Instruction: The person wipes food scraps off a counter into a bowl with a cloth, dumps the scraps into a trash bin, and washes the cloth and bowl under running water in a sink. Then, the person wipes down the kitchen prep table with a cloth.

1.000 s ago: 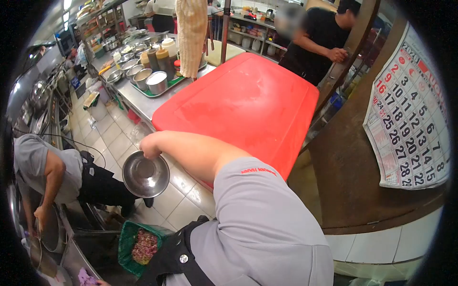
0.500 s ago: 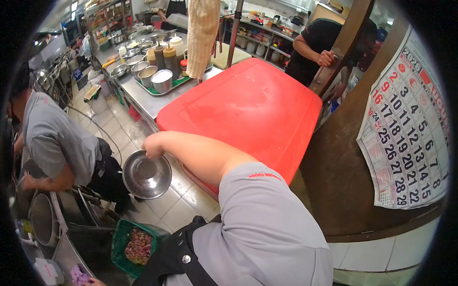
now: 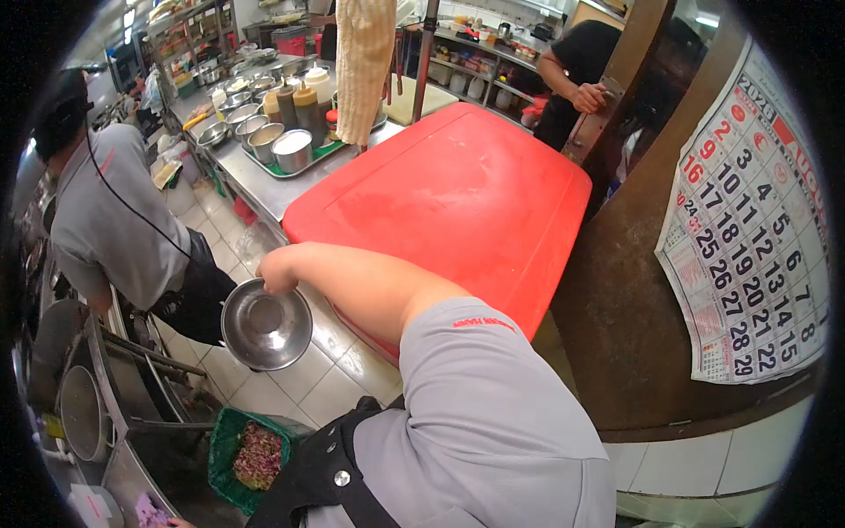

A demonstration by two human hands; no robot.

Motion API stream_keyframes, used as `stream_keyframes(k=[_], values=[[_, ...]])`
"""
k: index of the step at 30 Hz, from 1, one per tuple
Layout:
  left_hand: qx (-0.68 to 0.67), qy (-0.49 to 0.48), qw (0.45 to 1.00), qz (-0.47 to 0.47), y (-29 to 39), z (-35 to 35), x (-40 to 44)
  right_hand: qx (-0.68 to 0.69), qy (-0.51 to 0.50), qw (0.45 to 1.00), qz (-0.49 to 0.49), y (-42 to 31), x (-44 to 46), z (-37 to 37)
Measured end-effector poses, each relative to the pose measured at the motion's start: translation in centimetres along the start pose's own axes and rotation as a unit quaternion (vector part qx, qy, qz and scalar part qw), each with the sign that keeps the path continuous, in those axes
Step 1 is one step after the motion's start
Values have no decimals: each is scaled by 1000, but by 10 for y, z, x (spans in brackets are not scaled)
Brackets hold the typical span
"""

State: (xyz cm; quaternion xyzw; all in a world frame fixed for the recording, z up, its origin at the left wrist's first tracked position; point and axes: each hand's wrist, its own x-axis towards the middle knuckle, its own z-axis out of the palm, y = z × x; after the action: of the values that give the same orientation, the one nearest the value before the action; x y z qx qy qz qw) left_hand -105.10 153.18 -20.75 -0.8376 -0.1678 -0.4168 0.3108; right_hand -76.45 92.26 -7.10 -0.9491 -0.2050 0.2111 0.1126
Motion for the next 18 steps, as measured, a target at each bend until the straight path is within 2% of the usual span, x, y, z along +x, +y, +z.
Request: stream_keyframes(k=[6,9,18], values=[[38,22,998,33,-9,21,-16,7,-7,1000,7,2,2,1],[41,25,999,1,-8,27,-20,12,-17,1000,6,2,2,0],[25,-4,999,-22,-8,28,-19,36,-30,999,18,3,2,0]])
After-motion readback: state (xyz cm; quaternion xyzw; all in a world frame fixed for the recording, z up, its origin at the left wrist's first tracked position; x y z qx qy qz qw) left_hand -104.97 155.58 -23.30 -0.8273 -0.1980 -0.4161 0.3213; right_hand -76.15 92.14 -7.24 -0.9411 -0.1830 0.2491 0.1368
